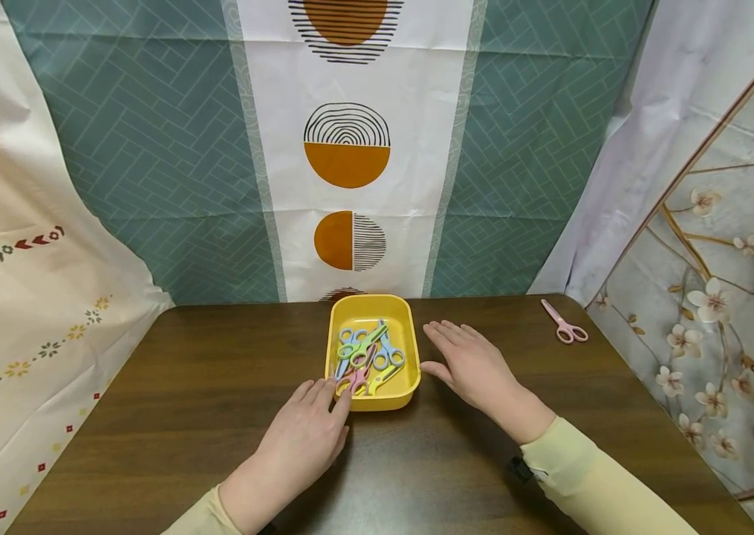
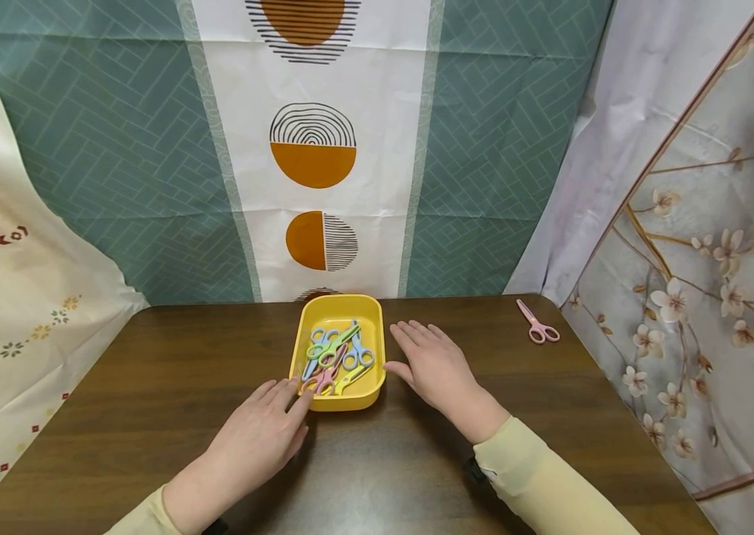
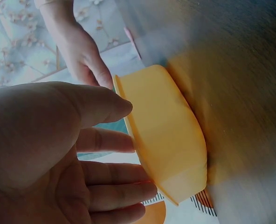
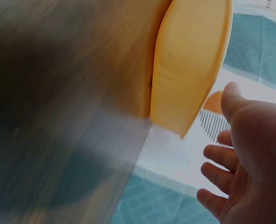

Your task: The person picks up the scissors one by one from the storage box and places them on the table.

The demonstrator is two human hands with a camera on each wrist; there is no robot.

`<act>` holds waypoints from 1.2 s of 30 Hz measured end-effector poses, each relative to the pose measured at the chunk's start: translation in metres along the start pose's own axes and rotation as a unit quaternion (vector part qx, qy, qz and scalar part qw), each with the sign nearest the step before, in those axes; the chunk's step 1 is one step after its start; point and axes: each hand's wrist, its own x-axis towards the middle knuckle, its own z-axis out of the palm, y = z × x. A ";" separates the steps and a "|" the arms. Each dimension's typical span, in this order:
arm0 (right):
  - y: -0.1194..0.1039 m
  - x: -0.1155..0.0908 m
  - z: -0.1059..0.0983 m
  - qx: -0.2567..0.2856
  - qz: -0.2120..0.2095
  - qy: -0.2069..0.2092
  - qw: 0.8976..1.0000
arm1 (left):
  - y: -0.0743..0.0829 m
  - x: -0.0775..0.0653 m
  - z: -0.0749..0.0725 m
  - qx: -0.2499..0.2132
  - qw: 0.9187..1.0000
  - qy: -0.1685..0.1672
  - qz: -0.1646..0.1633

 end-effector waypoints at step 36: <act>-0.052 0.042 0.014 -0.026 -0.078 -0.031 0.996 | 0.001 0.001 0.000 0.006 1.000 -0.001 0.003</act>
